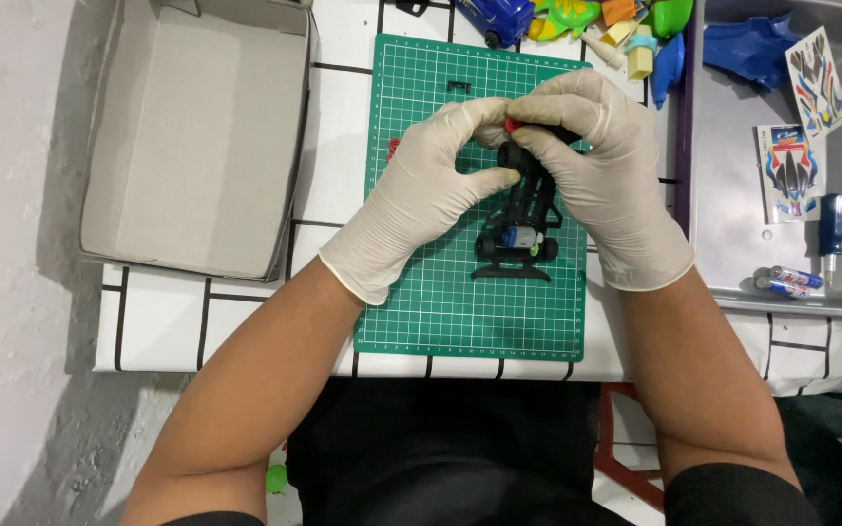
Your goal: The person assembles a toy car by attaching red wheels to the black chassis on a green cutting mat. They then place a blue car body over the chassis and secure it, finally placing the completed toy into a gray tray.
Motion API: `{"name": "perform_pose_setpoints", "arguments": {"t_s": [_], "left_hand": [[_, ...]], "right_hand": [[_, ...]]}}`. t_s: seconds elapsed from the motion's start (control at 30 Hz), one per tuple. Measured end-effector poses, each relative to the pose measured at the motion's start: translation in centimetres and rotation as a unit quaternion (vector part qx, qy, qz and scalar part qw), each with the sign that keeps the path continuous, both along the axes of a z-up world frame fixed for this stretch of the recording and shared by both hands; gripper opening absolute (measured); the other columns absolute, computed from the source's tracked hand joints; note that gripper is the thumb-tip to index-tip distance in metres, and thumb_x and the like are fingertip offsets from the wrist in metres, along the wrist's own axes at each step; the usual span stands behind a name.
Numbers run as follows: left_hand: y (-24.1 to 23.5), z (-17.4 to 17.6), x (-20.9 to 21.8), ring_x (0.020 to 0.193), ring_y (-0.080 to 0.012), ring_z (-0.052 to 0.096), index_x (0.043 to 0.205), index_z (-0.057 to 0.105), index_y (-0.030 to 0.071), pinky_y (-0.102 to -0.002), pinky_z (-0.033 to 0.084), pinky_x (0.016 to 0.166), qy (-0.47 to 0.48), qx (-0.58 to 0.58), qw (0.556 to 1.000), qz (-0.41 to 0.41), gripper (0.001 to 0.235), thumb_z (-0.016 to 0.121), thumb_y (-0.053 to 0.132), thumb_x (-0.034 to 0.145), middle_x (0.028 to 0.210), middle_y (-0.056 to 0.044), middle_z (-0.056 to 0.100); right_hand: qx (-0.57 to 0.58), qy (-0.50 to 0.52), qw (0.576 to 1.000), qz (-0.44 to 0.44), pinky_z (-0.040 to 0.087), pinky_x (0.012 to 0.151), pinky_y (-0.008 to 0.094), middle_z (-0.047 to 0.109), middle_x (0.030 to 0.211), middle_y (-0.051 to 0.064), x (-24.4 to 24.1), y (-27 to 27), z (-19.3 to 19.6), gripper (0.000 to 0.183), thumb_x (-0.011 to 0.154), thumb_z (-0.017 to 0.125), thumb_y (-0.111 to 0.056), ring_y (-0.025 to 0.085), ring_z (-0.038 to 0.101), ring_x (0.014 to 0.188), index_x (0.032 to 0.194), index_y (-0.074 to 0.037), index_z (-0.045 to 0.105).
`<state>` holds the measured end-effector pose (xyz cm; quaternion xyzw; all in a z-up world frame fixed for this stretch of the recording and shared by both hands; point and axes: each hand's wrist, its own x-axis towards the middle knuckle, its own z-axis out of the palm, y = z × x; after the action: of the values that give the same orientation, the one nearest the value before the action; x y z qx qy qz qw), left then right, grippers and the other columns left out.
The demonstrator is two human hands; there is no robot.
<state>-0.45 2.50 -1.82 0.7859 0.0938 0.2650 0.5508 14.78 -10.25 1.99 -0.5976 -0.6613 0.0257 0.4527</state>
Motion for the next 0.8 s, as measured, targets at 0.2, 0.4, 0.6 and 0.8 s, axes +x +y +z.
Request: {"name": "perform_pose_setpoints", "arguments": {"t_s": [0.2, 0.4, 0.6, 0.8], "left_hand": [[-0.1, 0.1, 0.1, 0.111, -0.0144, 0.066, 0.149, 0.047, 0.012, -0.032, 0.047, 0.116, -0.004, -0.071, 0.997, -0.005, 0.073, 0.083, 0.001, 0.086, 0.116, -0.004, 0.069], [0.2, 0.0, -0.1, 0.109, -0.0127, 0.066, 0.148, 0.049, 0.015, -0.031, 0.046, 0.114, 0.009, -0.080, 0.997, 0.010, 0.071, 0.082, 0.002, 0.087, 0.111, -0.001, 0.068], [0.3, 0.4, -0.1, 0.110, -0.0129, 0.066, 0.145, 0.051, 0.015, -0.030, 0.048, 0.112, 0.024, -0.068, 0.997, 0.013, 0.068, 0.081, 0.005, 0.085, 0.115, -0.001, 0.071], [0.4, 0.6, -0.2, 0.107, -0.0134, 0.067, 0.143, 0.052, 0.016, -0.032, 0.046, 0.111, 0.023, -0.038, 0.999, 0.013, 0.064, 0.080, 0.007, 0.086, 0.110, 0.000, 0.069]], "right_hand": [[-0.043, -0.033, 0.998, -0.016, 0.054, 0.098, 0.041, 0.062, 0.119, 0.018, -0.4, -0.4, 0.8, 0.027, 0.102, 0.068, 0.013, 0.032, 0.064, 0.111, 0.126, 0.000, 0.067], [-0.012, -0.081, 0.997, -0.016, 0.031, 0.131, 0.065, 0.060, 0.110, 0.014, 0.1, -0.7, 1.8, 0.015, 0.105, 0.078, 0.005, 0.029, 0.061, 0.107, 0.104, -0.001, 0.065], [-0.046, -0.096, 0.994, -0.025, 0.050, 0.100, 0.046, 0.061, 0.123, 0.015, -0.4, -0.8, 1.6, 0.024, 0.102, 0.066, 0.011, 0.033, 0.059, 0.116, 0.121, -0.005, 0.066], [-0.026, -0.098, 0.994, -0.038, 0.038, 0.120, 0.058, 0.058, 0.130, 0.019, 0.4, -0.8, 1.2, 0.042, 0.096, 0.058, 0.015, 0.039, 0.056, 0.125, 0.135, 0.000, 0.061]]}}
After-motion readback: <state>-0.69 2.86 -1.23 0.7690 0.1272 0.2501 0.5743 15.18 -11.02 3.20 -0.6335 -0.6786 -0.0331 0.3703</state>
